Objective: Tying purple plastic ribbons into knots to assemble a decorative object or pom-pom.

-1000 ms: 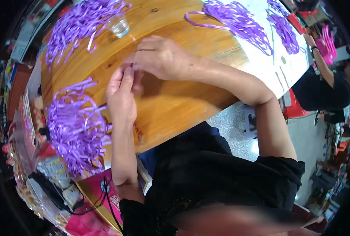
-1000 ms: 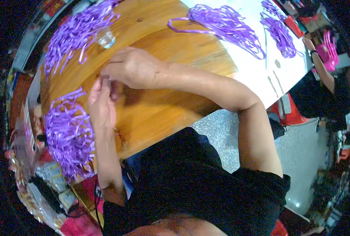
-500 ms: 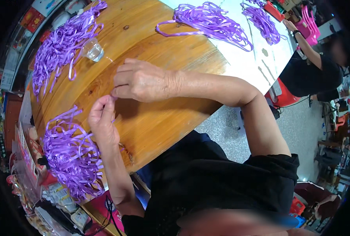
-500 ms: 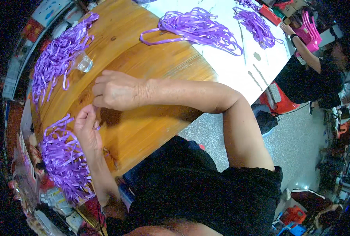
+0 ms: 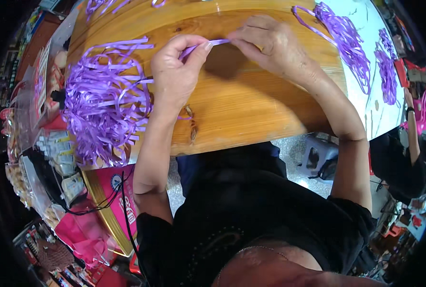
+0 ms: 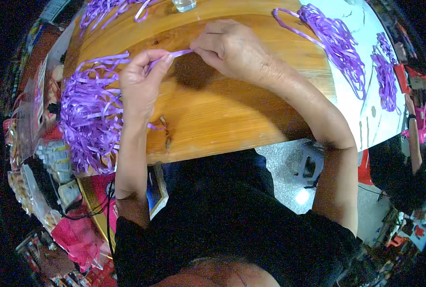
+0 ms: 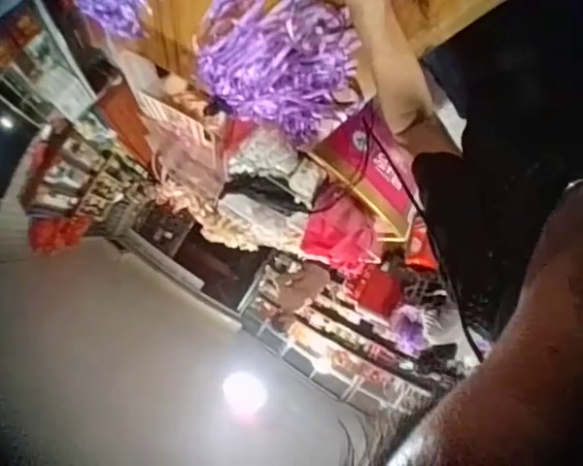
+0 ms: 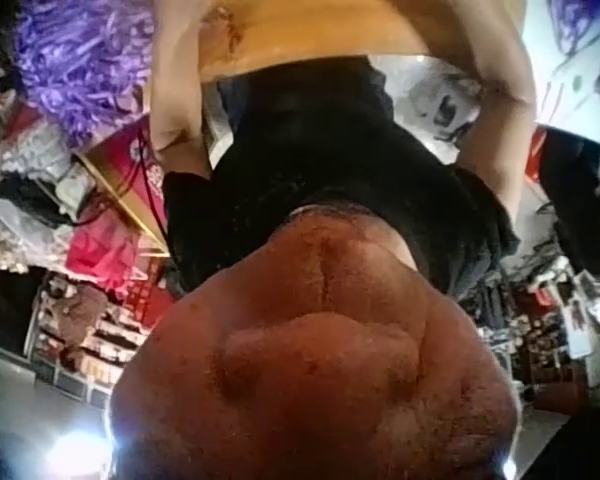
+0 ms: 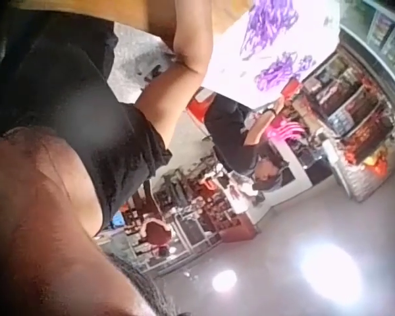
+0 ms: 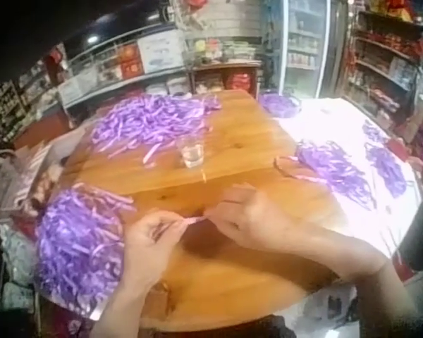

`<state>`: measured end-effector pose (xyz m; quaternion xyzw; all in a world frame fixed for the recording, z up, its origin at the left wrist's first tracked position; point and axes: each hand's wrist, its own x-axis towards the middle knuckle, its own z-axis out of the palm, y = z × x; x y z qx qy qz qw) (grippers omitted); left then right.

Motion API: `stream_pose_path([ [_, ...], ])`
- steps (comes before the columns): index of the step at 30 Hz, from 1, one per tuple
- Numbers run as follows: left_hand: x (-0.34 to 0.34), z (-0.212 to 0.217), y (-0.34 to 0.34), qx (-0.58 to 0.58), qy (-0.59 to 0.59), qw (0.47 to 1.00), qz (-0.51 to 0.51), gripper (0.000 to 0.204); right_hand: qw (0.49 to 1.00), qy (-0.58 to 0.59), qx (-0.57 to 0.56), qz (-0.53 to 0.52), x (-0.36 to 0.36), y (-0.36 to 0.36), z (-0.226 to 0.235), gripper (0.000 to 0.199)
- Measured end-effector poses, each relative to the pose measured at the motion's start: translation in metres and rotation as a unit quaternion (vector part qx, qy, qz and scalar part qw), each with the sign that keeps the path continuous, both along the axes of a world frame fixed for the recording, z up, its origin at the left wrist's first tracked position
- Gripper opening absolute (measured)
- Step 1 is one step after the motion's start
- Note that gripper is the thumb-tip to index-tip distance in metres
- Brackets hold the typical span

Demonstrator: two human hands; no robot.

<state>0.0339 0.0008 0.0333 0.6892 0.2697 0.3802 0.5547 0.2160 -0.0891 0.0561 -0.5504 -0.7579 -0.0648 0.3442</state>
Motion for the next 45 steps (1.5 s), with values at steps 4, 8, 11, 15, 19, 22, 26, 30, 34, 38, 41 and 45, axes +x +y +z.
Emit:
stream_pose_path([
  [4, 0.006, -0.004, 0.003, -0.061, -0.051, 0.997, 0.015, 0.008, 0.904, 0.315, -0.282, 0.059, -0.009, -0.004, 0.004, 0.016],
  [8, 0.011, -0.004, 0.002, -0.209, -0.154, 0.966, -0.015, 0.012, 0.699, 0.632, -0.292, 0.162, -0.004, 0.011, -0.008, 0.019],
  [11, 0.016, -0.016, -0.007, -0.196, -0.202, 0.960, 0.008, 0.012, 0.672, 0.658, -0.285, 0.186, -0.007, 0.018, -0.014, 0.021],
  [15, 0.013, -0.015, -0.015, -0.128, -0.208, 0.969, 0.044, 0.012, 0.689, 0.659, -0.243, 0.177, -0.021, 0.024, -0.016, 0.021],
  [19, 0.013, -0.014, -0.016, -0.155, -0.203, 0.965, 0.059, 0.014, 0.935, 0.340, -0.058, 0.085, -0.021, 0.028, -0.020, 0.018],
  [22, 0.012, -0.012, -0.018, -0.212, -0.210, 0.953, 0.046, 0.015, 0.980, 0.191, -0.012, 0.048, -0.022, 0.025, -0.019, 0.018],
  [26, 0.010, -0.016, -0.015, -0.186, -0.166, 0.968, 0.032, 0.016, 0.995, 0.100, 0.000, -0.015, -0.032, 0.016, -0.004, 0.016],
  [30, 0.011, -0.019, -0.010, -0.179, -0.156, 0.971, 0.015, 0.016, 0.952, 0.261, -0.145, -0.062, -0.033, 0.015, 0.002, 0.013],
  [34, 0.008, -0.014, -0.012, -0.132, -0.078, 0.988, 0.005, 0.014, 0.972, 0.213, -0.094, -0.027, -0.033, 0.009, 0.000, 0.018],
  [38, 0.007, -0.017, -0.011, -0.121, -0.072, 0.990, -0.003, 0.015, 0.970, 0.199, -0.124, -0.065, -0.035, 0.010, 0.003, 0.024],
  [41, 0.007, -0.018, -0.011, -0.170, -0.108, 0.980, -0.008, 0.016, 0.955, 0.189, -0.205, -0.103, -0.040, 0.010, 0.015, 0.025],
  [45, 0.007, -0.019, -0.008, -0.223, -0.138, 0.965, -0.013, 0.016, 0.969, 0.193, -0.143, -0.051, -0.027, 0.014, 0.002, 0.023],
])
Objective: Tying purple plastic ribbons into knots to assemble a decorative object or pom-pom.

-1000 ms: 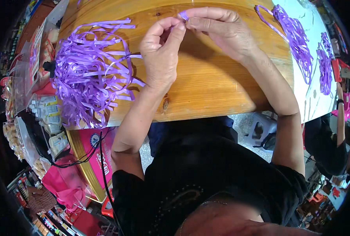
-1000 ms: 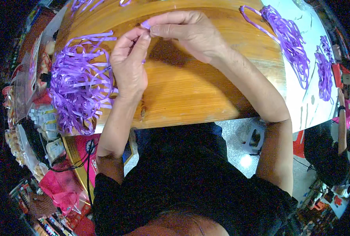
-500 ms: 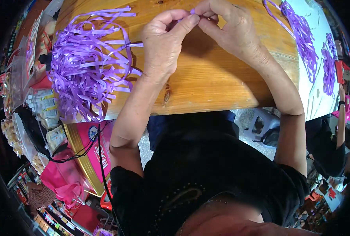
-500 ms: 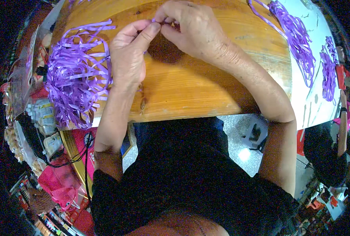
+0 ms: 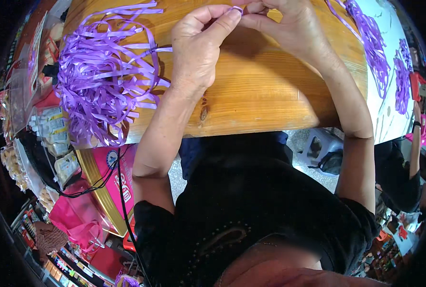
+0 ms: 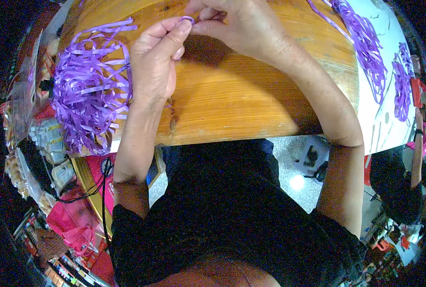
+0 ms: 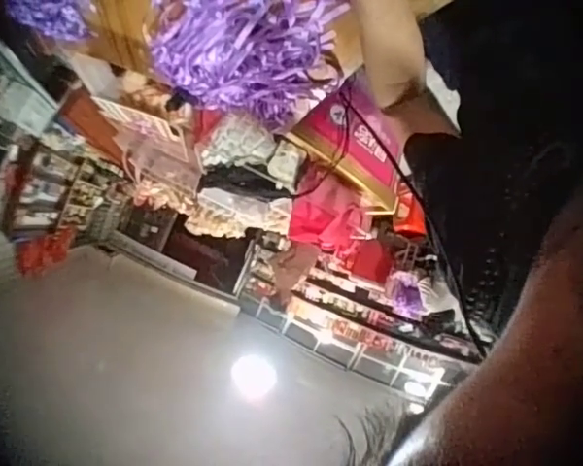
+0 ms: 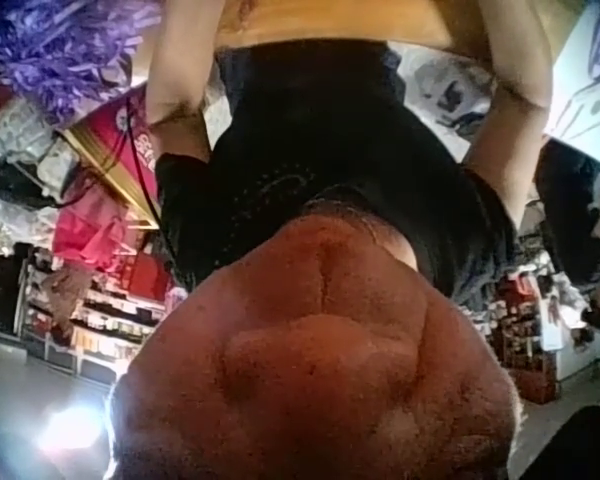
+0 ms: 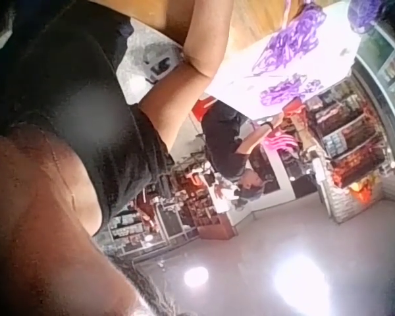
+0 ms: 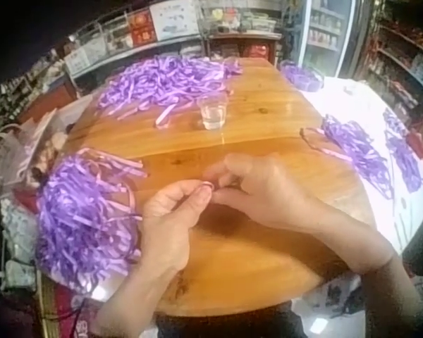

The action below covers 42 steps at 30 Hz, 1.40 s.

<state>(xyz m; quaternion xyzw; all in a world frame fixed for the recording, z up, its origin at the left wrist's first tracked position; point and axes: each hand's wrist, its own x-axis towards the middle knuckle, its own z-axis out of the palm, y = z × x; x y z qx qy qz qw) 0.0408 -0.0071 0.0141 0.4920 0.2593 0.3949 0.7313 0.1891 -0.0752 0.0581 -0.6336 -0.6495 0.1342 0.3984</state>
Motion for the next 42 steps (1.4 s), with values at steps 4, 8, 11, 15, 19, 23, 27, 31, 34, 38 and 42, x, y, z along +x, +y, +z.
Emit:
stream_pose_path([
  [4, -0.004, 0.004, 0.002, -0.018, -0.012, 1.000, -0.018, 0.016, 0.993, 0.073, 0.032, 0.082, -0.004, -0.001, 0.010, 0.018],
  [8, 0.001, 0.010, -0.001, 0.027, 0.040, 0.999, 0.009, 0.010, 0.994, -0.042, 0.077, 0.058, -0.002, 0.000, 0.012, 0.017],
  [11, -0.004, 0.005, 0.005, 0.118, 0.095, 0.987, 0.049, 0.008, 0.990, -0.071, 0.102, 0.065, 0.003, 0.003, 0.017, 0.017],
  [15, -0.013, 0.008, 0.015, 0.141, 0.112, 0.977, 0.115, 0.006, 0.982, -0.090, 0.162, 0.037, 0.010, 0.012, 0.031, 0.016],
  [19, -0.016, 0.015, 0.024, 0.090, 0.089, 0.976, 0.176, 0.008, 0.966, -0.114, 0.232, -0.015, 0.035, 0.051, 0.042, 0.014],
  [23, -0.018, 0.013, 0.029, 0.054, 0.092, 0.975, 0.194, 0.009, 0.926, -0.279, 0.253, -0.034, 0.086, 0.121, 0.015, 0.011],
  [27, -0.024, 0.014, 0.033, 0.052, 0.099, 0.973, 0.204, 0.009, 0.938, -0.329, -0.037, -0.104, 0.067, 0.148, 0.027, 0.015],
  [31, -0.019, 0.024, 0.031, 0.039, 0.085, 0.979, 0.179, 0.010, 0.894, -0.406, -0.160, -0.103, 0.025, 0.106, 0.112, 0.026],
  [34, -0.034, 0.021, 0.033, 0.029, 0.093, 0.975, 0.202, 0.009, 0.950, -0.291, -0.095, 0.060, 0.053, 0.140, 0.081, 0.029],
  [38, -0.023, 0.026, 0.028, 0.023, 0.068, 0.982, 0.173, 0.008, 0.951, -0.176, 0.252, -0.009, 0.133, 0.153, 0.027, 0.027],
  [42, -0.030, 0.022, 0.032, 0.020, 0.079, 0.982, 0.173, 0.008, 0.840, -0.506, -0.161, -0.109, 0.016, 0.128, 0.109, 0.024],
])
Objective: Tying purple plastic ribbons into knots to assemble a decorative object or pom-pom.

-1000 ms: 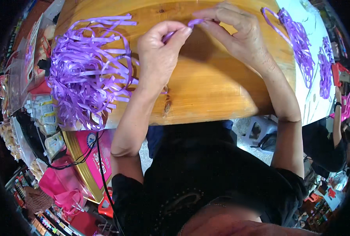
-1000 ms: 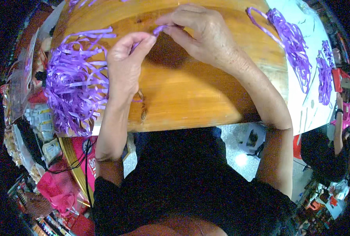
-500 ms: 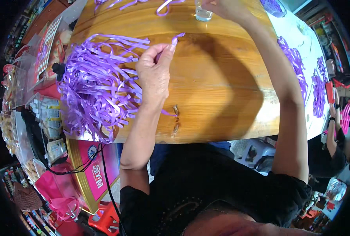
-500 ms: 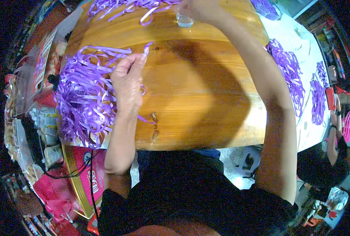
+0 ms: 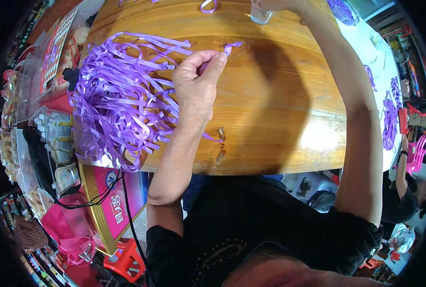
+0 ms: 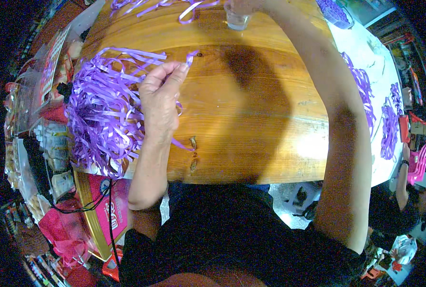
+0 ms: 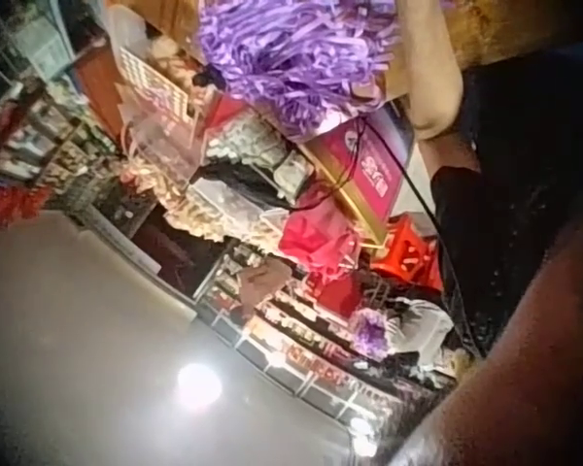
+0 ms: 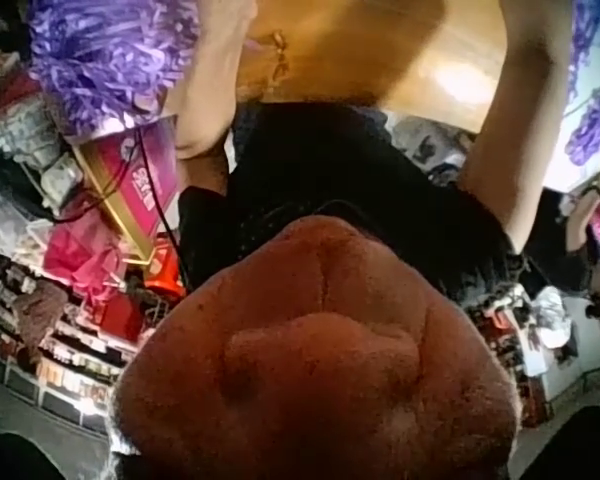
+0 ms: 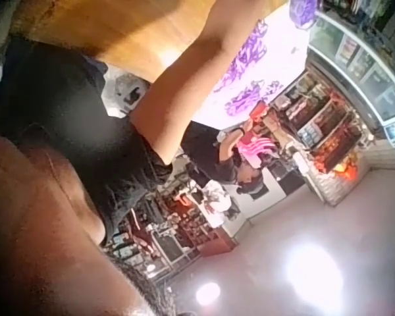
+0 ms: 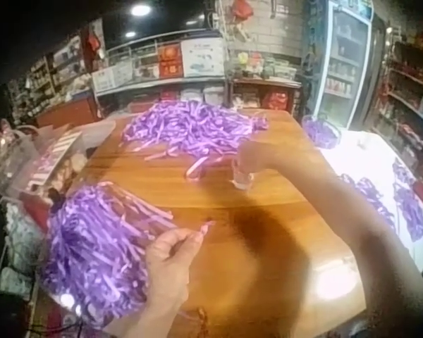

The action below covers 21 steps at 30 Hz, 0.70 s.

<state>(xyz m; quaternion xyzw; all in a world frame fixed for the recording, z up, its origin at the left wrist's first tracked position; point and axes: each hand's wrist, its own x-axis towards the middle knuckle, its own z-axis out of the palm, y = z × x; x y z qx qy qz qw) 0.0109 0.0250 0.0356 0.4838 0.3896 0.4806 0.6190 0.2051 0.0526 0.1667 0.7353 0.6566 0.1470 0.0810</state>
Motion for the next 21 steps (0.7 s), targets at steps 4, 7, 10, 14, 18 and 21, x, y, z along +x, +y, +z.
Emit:
stream_pose_path([
  [4, 0.007, -0.004, 0.001, 0.023, 0.019, 0.999, -0.020, 0.012, 0.998, 0.055, -0.001, 0.007, -0.002, -0.006, 0.005, 0.020],
  [7, 0.027, 0.004, -0.004, 0.028, -0.002, 0.997, -0.065, 0.012, 1.000, -0.014, 0.012, -0.024, 0.033, -0.018, 0.008, 0.020],
  [10, -0.008, -0.007, 0.000, 0.019, 0.056, 0.998, 0.022, 0.013, 0.944, 0.287, 0.008, 0.163, 0.016, -0.007, -0.012, 0.018],
  [14, 0.013, -0.003, -0.002, 0.040, 0.035, 0.998, -0.022, 0.012, 0.764, 0.358, 0.219, 0.490, 0.014, -0.019, -0.074, 0.015],
  [18, 0.006, -0.004, -0.002, 0.028, -0.007, 0.999, -0.034, 0.008, 0.880, 0.187, 0.146, 0.413, -0.027, -0.058, -0.091, 0.018],
  [21, 0.007, -0.001, -0.005, 0.019, -0.017, 0.998, -0.050, 0.008, 0.887, 0.184, 0.147, 0.397, -0.017, -0.066, -0.087, 0.015],
])
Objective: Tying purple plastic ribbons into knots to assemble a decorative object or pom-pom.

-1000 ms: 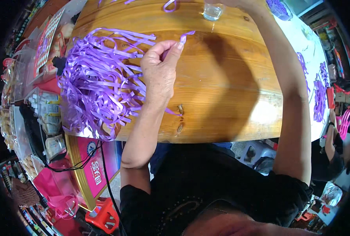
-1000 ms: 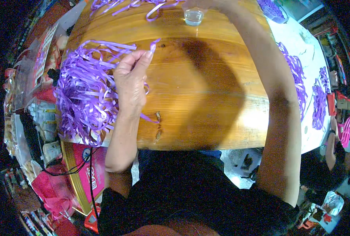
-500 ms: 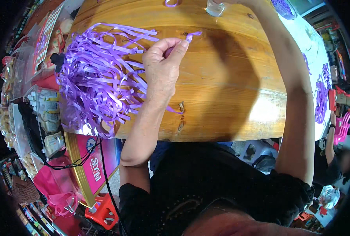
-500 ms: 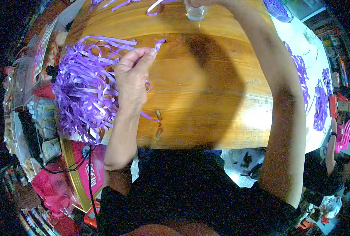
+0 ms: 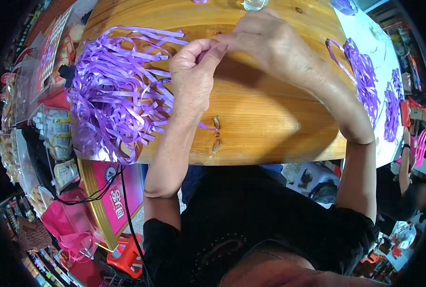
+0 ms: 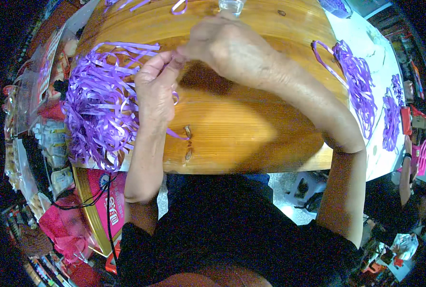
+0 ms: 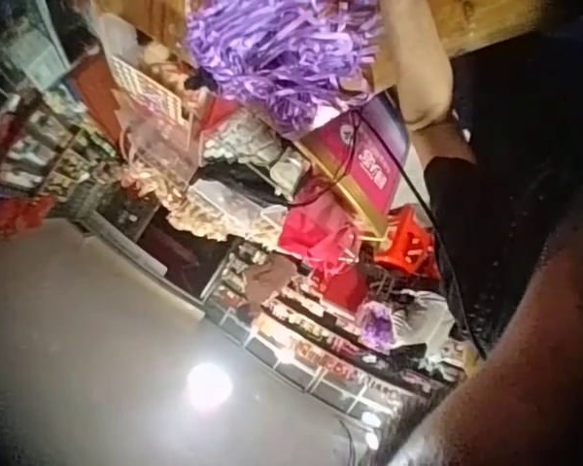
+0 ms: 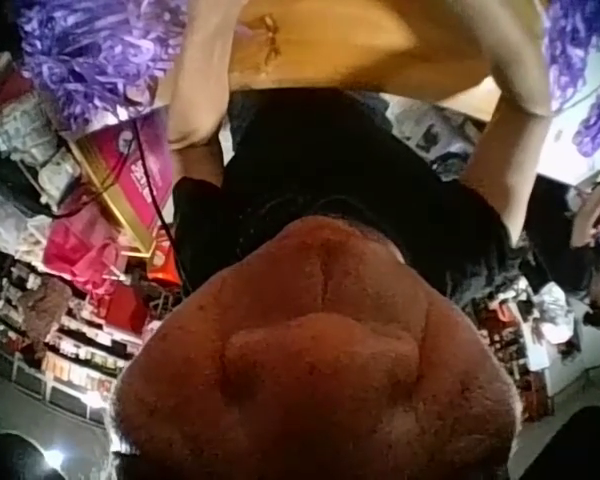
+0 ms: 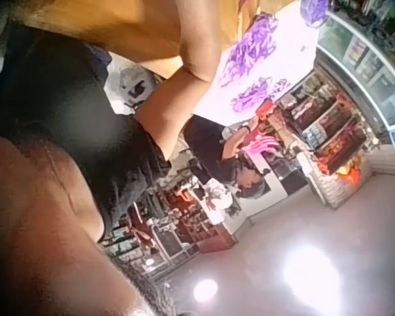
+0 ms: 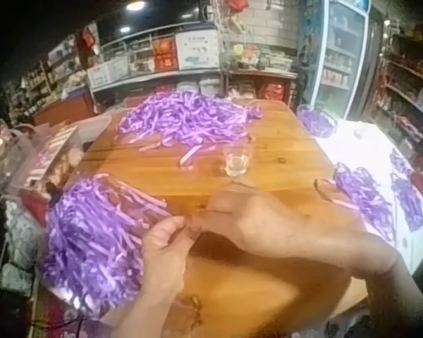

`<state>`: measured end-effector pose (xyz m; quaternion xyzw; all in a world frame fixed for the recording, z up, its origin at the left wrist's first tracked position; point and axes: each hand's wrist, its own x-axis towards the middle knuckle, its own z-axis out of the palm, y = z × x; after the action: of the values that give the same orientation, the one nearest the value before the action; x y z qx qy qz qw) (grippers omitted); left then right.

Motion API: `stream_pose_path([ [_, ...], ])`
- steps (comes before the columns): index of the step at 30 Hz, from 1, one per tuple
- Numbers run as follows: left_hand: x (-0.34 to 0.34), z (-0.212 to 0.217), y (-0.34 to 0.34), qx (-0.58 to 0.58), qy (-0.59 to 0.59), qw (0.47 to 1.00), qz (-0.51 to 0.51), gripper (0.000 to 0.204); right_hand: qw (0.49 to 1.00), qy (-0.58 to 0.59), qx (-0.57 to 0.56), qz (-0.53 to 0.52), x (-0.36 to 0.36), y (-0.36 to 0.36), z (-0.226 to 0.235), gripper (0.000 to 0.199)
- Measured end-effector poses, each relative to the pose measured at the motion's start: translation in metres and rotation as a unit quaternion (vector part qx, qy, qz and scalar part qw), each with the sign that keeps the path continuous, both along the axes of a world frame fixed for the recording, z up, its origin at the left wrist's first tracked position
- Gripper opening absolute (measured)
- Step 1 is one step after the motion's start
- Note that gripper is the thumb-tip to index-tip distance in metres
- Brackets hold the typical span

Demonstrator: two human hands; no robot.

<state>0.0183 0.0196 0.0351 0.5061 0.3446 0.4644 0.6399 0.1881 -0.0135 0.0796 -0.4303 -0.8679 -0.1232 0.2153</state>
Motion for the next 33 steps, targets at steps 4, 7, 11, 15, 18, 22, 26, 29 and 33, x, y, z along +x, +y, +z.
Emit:
stream_pose_path([
  [4, 0.001, 0.002, -0.002, 0.063, 0.044, 0.997, 0.023, 0.007, 0.997, -0.001, -0.055, -0.053, 0.011, -0.023, 0.035, 0.015],
  [7, 0.001, 0.002, -0.002, 0.073, 0.060, 0.994, 0.045, 0.006, 0.982, -0.017, -0.060, -0.180, 0.032, -0.040, 0.034, 0.018],
  [11, 0.003, 0.004, -0.005, 0.066, 0.022, 0.997, 0.033, 0.007, 0.966, 0.167, -0.109, -0.164, 0.035, -0.049, 0.039, 0.018],
  [15, 0.003, 0.001, -0.006, 0.051, 0.056, 0.997, 0.027, 0.008, 0.975, 0.211, -0.033, -0.055, 0.009, -0.030, 0.036, 0.016],
  [18, 0.004, -0.001, -0.005, 0.054, 0.067, 0.996, 0.032, 0.008, 0.989, 0.129, 0.072, 0.008, 0.014, -0.005, 0.005, 0.013],
  [22, 0.004, -0.001, -0.003, 0.058, 0.056, 0.997, 0.019, 0.009, 0.919, 0.095, 0.337, 0.179, 0.035, 0.024, -0.032, 0.018],
  [26, 0.000, 0.000, -0.004, 0.049, 0.053, 0.997, 0.021, 0.009, 0.995, 0.096, -0.009, -0.039, 0.017, -0.017, -0.021, 0.011],
  [29, 0.002, 0.000, -0.003, 0.056, 0.056, 0.997, 0.017, 0.009, 0.993, 0.115, -0.020, -0.019, 0.018, -0.020, -0.019, 0.016],
  [33, 0.004, 0.001, -0.004, 0.060, 0.023, 0.998, 0.021, 0.009, 0.982, 0.179, -0.054, -0.027, 0.012, -0.024, -0.015, 0.013],
])
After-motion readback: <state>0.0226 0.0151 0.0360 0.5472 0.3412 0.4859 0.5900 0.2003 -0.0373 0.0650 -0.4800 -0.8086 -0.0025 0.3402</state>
